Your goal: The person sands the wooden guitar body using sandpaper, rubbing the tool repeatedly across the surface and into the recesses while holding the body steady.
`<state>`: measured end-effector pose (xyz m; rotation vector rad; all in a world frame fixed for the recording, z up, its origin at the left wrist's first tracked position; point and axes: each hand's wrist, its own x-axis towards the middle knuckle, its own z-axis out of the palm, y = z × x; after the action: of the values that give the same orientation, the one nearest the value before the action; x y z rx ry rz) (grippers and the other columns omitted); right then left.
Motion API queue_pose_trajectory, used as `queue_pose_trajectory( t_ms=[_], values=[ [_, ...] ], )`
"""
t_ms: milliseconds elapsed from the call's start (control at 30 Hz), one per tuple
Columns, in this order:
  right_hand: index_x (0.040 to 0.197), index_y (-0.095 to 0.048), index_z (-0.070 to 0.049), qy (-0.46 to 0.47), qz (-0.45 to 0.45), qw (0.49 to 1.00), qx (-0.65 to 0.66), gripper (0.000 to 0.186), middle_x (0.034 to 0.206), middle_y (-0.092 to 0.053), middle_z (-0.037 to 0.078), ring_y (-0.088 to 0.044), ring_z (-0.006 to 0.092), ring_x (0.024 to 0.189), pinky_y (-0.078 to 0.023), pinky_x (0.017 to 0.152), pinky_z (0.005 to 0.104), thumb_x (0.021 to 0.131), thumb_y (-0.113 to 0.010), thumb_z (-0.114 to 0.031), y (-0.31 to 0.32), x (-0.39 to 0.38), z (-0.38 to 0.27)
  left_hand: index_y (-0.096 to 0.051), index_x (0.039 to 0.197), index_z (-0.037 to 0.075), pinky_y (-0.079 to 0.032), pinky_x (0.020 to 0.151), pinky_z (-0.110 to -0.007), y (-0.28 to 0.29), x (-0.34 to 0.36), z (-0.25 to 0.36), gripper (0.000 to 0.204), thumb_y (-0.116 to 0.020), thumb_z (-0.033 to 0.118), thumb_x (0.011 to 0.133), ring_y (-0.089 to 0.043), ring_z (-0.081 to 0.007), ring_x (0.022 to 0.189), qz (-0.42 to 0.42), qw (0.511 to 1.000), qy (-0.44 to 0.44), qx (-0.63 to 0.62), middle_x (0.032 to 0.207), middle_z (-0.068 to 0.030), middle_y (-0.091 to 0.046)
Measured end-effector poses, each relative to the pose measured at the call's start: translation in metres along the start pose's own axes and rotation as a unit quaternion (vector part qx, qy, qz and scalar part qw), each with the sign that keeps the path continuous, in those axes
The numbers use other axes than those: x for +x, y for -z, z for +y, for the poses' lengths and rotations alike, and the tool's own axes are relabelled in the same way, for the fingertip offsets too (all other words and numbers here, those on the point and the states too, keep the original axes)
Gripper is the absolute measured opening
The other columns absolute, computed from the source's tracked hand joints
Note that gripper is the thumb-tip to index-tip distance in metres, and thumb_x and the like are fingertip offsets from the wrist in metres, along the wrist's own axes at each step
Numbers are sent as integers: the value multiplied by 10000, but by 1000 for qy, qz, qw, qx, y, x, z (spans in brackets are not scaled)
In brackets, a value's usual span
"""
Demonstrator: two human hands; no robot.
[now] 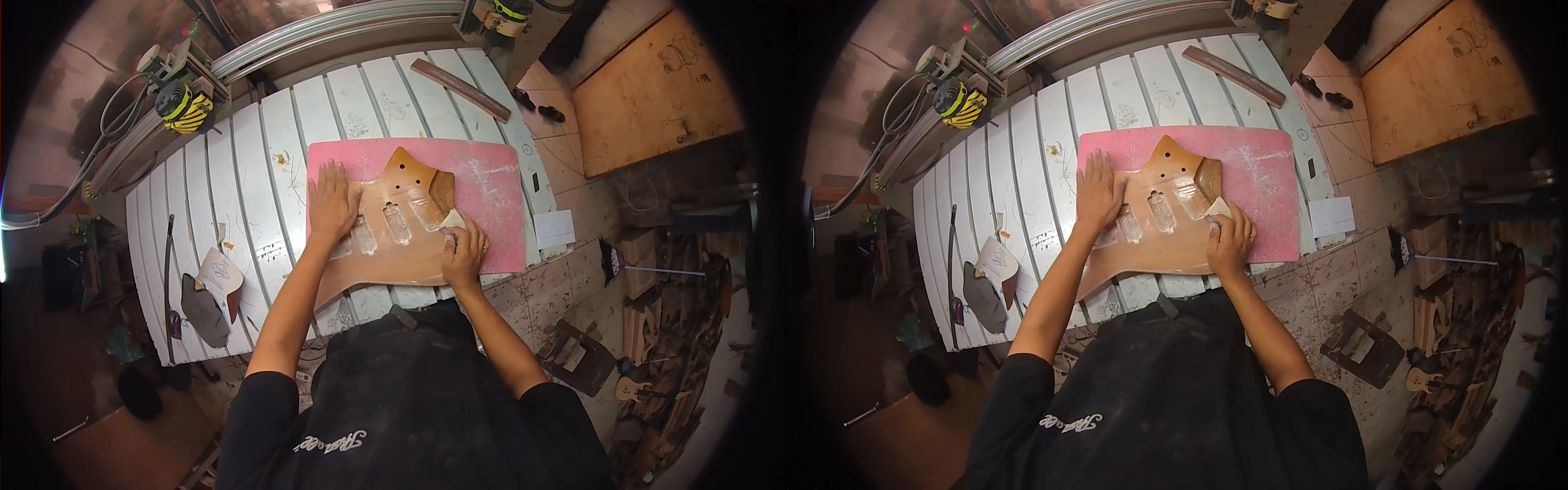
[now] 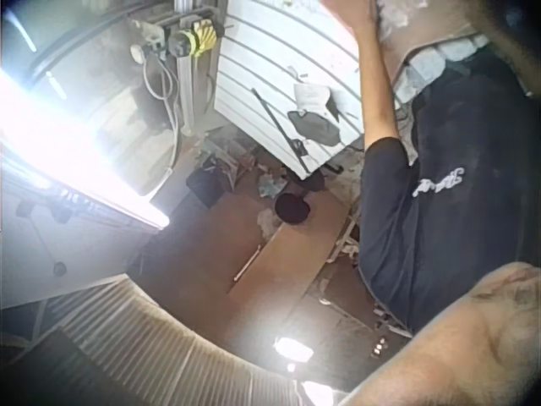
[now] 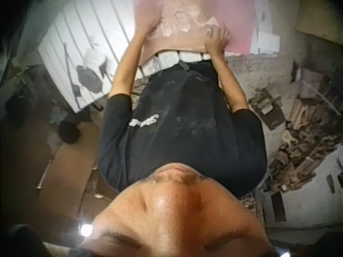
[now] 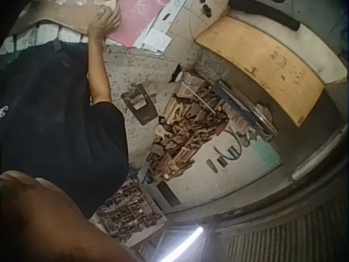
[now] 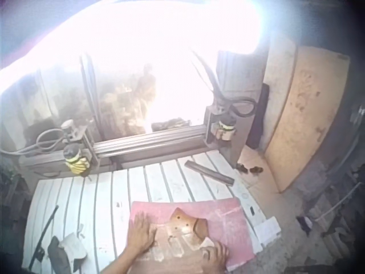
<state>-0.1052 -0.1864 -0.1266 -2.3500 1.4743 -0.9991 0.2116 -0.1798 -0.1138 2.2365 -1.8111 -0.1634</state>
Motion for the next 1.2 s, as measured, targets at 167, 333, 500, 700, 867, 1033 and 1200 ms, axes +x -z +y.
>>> queue_pose_trajectory(
  t_ms=[167, 333, 500, 700, 867, 1033, 1200],
  values=[
    [1146, -667, -69, -7, 4, 1000, -4, 212, 1459, -596, 214, -537, 427, 1355, -353, 1164, 585, 939, -660, -120, 0, -3, 4, -326, 1654, -43, -131, 1325, -608, -12, -34, 64, 826, -477, 532, 1080, -210, -398, 1649, -50, 995, -54, -71, 1750, -254, -279],
    [1148, -671, -71, 4, 14, 1000, 3, 201, 1462, -601, 207, -542, 422, 1353, -357, 1165, 578, 954, -655, -122, -1, -2, 4, -338, 1670, 20, -112, 1329, -610, -23, -116, 112, 850, -469, 611, 1073, -245, -365, 1641, -109, 943, -306, -69, 1750, -202, -310],
    [1157, -674, -80, -3, 10, 1000, 6, 213, 1474, -599, 194, -543, 411, 1356, -357, 1165, 572, 948, -659, -116, 2, -1, 1, -358, 1679, 69, -119, 1318, -624, 3, -89, 59, 846, -504, 624, 1057, -239, -370, 1644, -111, 975, -166, -101, 1762, -180, -302],
    [1156, -672, -86, -6, 9, 1000, 12, 235, 1484, -595, 185, -542, 408, 1359, -355, 1165, 569, 922, -664, -103, 4, 1, -1, -419, 1670, 152, -126, 1286, -692, 18, -77, 27, 838, -573, 650, 1014, -171, -457, 1644, -43, 999, 6, -5, 1778, -164, -273],
    [1181, -661, -93, 1, 6, 1000, 7, 254, 1481, -596, 185, -543, 407, 1360, -349, 1169, 568, 927, -662, -108, 3, 0, -1, -428, 1672, 210, -155, 1283, -679, 11, -128, 62, 858, -573, 706, 988, -205, -439, 1640, -79, 989, -115, -39, 1774, -150, -292],
    [1190, -657, -93, 3, 2, 1000, 5, 260, 1480, -597, 188, -539, 410, 1364, -342, 1174, 572, 931, -659, -114, 3, 0, -2, -421, 1672, 175, -187, 1272, -673, 9, -123, 50, 915, -584, 734, 966, -248, -397, 1633, -54, 993, -106, -20, 1754, -74, -360],
    [1188, -657, -88, -3, 2, 1000, 5, 257, 1483, -595, 188, -530, 408, 1374, -331, 1182, 575, 932, -662, -119, 3, 1, -3, -499, 1622, 134, -196, 1253, -693, 9, -98, 44, 925, -642, 733, 932, -240, -428, 1627, 5, 1000, -5, -29, 1745, -131, -361]
  ],
)
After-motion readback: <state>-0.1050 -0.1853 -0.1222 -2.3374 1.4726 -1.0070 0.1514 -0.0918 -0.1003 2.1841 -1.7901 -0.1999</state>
